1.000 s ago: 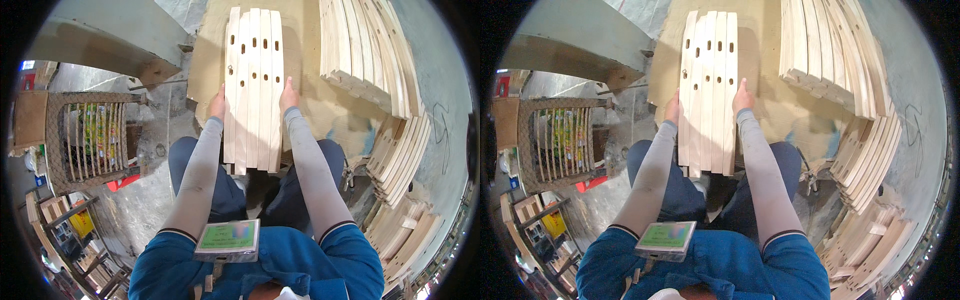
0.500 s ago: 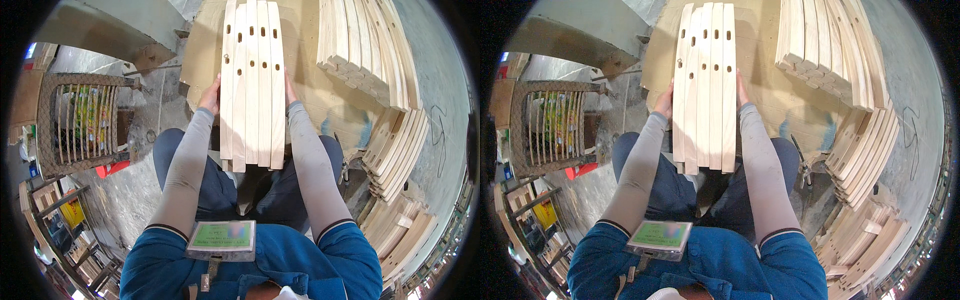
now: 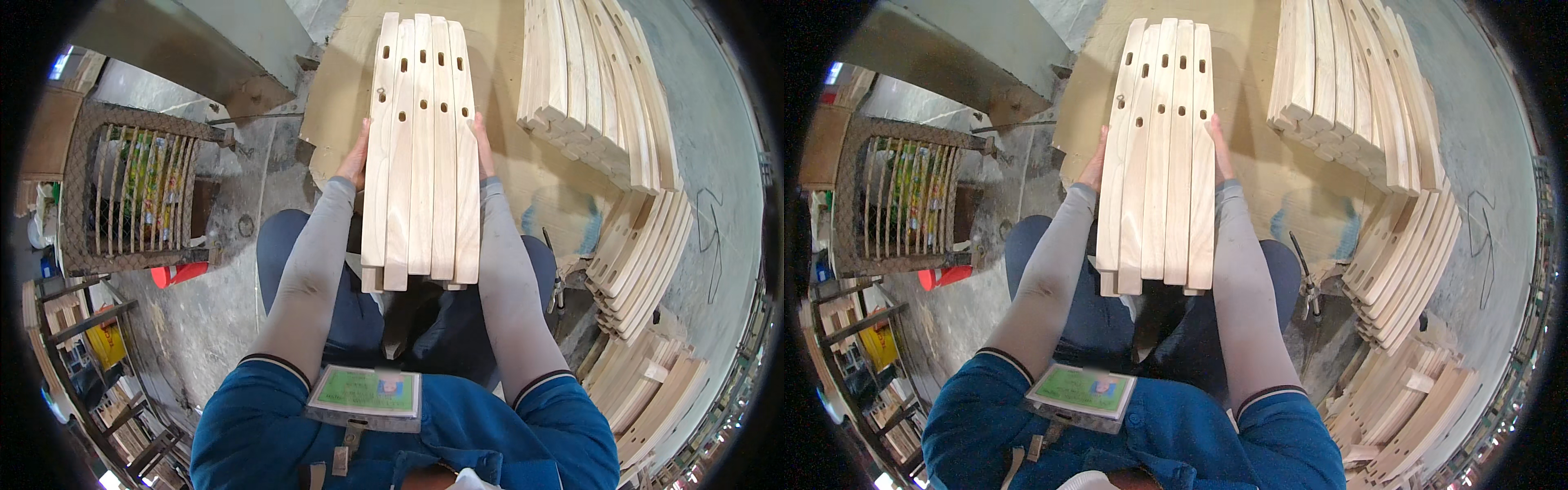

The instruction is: The person sits on the floor and repeatedly picks up, aligns, and stacks light-colored wooden slats with elongated holes. They carry stacks to a nearby table, place them down, and later apply a liquid from a green container using a small stick to the slats.

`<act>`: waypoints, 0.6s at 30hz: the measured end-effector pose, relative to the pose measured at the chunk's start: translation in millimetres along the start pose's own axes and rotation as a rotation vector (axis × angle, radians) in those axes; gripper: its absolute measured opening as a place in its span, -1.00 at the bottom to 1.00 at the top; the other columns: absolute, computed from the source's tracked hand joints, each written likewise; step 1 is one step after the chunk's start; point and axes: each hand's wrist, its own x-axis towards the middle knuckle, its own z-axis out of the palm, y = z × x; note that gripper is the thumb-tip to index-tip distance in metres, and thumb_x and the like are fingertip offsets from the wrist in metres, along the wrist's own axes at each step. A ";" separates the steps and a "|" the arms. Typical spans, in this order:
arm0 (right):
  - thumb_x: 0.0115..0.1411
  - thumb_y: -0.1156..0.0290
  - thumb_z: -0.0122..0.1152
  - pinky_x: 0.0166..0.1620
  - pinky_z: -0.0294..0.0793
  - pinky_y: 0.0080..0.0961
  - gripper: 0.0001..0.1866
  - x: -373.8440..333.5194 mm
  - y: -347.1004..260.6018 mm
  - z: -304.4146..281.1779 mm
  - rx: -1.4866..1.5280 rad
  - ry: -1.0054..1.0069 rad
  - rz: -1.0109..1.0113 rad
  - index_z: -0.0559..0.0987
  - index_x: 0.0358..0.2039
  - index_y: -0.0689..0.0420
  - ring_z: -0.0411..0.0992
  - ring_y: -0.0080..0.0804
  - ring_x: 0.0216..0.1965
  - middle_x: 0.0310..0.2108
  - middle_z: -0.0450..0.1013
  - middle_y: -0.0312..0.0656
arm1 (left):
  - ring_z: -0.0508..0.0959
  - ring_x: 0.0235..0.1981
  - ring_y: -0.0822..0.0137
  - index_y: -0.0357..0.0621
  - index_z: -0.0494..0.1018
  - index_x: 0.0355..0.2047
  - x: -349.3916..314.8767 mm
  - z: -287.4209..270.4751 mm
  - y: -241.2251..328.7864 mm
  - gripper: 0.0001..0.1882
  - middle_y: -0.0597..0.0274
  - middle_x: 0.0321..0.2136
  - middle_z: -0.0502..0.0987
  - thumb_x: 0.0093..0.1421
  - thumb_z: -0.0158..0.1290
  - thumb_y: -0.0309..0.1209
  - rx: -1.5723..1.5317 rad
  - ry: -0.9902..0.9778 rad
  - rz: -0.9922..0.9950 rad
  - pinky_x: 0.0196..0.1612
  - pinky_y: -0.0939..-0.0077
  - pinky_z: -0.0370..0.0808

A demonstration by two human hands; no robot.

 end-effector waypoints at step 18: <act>0.08 0.12 -0.10 -0.13 0.36 -0.46 -0.48 -148.8 -92.9 106.4 0.040 0.189 0.201 0.34 -0.08 0.29 0.38 -0.33 -0.20 -0.16 0.37 -0.03 | 0.33 -0.03 0.36 -0.23 0.13 0.08 -175.1 54.7 84.3 -0.37 0.14 -0.01 0.30 0.13 -0.06 -0.07 -0.213 0.120 0.032 0.00 0.49 0.30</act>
